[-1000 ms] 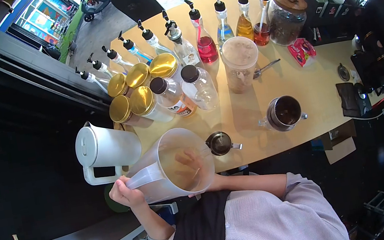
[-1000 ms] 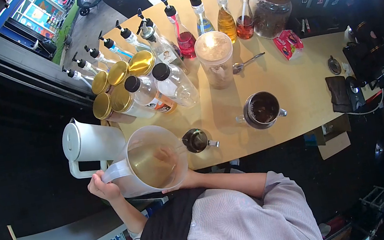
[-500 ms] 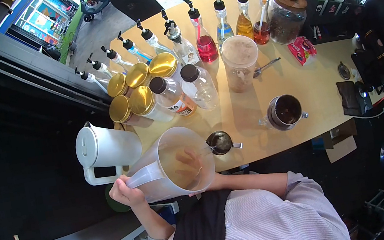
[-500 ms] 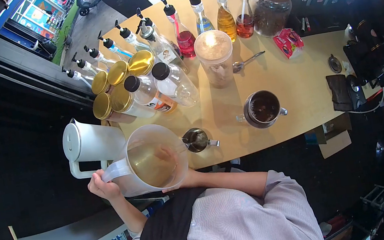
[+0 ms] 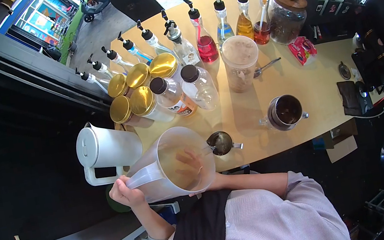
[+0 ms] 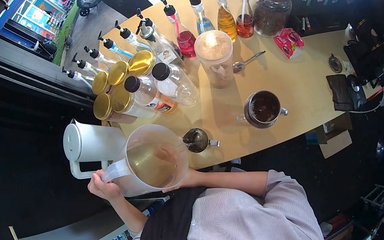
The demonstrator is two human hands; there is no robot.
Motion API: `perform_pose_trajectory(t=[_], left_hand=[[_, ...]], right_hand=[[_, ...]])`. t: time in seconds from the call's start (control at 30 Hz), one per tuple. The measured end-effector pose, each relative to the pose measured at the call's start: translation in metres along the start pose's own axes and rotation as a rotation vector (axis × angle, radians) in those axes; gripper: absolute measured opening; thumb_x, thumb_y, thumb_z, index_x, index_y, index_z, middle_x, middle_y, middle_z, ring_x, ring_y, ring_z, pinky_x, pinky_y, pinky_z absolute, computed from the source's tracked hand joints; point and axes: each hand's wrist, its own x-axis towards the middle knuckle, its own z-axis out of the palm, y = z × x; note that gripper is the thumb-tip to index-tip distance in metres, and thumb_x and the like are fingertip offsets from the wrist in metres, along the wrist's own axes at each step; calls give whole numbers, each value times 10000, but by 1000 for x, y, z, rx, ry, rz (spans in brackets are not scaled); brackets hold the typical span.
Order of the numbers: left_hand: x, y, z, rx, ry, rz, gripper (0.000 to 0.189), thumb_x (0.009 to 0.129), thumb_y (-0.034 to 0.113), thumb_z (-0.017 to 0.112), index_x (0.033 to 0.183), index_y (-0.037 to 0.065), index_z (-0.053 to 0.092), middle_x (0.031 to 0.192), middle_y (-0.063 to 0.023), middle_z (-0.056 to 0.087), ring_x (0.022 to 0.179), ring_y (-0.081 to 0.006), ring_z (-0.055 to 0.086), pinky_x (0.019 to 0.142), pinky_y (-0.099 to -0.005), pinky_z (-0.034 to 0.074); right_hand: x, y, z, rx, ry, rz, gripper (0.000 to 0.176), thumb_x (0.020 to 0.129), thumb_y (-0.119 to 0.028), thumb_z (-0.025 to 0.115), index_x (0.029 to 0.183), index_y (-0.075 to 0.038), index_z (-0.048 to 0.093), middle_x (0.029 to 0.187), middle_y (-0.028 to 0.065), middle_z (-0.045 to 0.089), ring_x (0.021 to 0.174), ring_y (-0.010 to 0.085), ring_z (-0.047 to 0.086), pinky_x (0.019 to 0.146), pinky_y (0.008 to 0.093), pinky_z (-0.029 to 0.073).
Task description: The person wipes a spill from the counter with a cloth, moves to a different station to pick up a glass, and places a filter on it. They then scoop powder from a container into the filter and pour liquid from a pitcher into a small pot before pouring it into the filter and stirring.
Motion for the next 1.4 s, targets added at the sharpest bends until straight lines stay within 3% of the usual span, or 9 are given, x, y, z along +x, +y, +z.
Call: perform_pose_trajectory(t=[0.17, 0.27, 0.47, 0.57, 0.63, 1.4], left_hand=[[0, -1, -2, -27, -10, -19, 446, 893, 202, 399, 513, -30, 426, 435, -102, 435, 367, -211, 452, 410, -330, 313], [1, 1, -3, -25, -28, -12, 444, 894, 202, 399, 516, -30, 429, 436, -103, 435, 369, -212, 453, 410, -332, 313], [2, 6, -3, 18, -21, 5, 439, 893, 199, 401, 520, -31, 434, 439, -105, 438, 373, -213, 455, 412, -333, 314], [1, 7, -2, 17, -15, 8, 437, 892, 197, 403, 521, -33, 437, 440, -106, 441, 372, -214, 454, 413, -332, 314], [1, 8, -1, 18, 14, -4, 435, 890, 195, 406, 521, -33, 438, 440, -105, 440, 372, -213, 453, 413, -331, 314], [-1, 11, -4, 13, -3, 8, 443, 886, 195, 399, 504, -29, 404, 427, -99, 419, 367, -188, 434, 400, -320, 286]], right_hand=[[2, -3, 3, 101, -5, 41, 1392, 586, -145, 942, 1522, -288, -79, 1594, 95, 75, 1424, 312, 283, 1122, 533, 319], [1, -3, 2, -21, -24, -51, 1397, 594, -147, 939, 1521, -285, -97, 1598, 96, 65, 1419, 315, 294, 1123, 535, 317], [-3, 3, 0, 65, 0, 90, 1398, 596, -145, 938, 1522, -284, -100, 1600, 104, 57, 1425, 315, 282, 1127, 525, 313], [-1, 3, -1, -55, -10, -18, 1399, 592, -138, 938, 1523, -291, -96, 1600, 103, 59, 1427, 315, 280, 1128, 527, 310], [-2, -2, -2, 64, -30, 128, 1398, 593, -125, 935, 1523, -297, -94, 1601, 100, 58, 1426, 314, 284, 1126, 533, 310], [-2, 1, -3, 42, -23, 51, 1402, 580, -118, 938, 1525, -299, -81, 1602, 81, 80, 1409, 305, 319, 1114, 531, 335]])
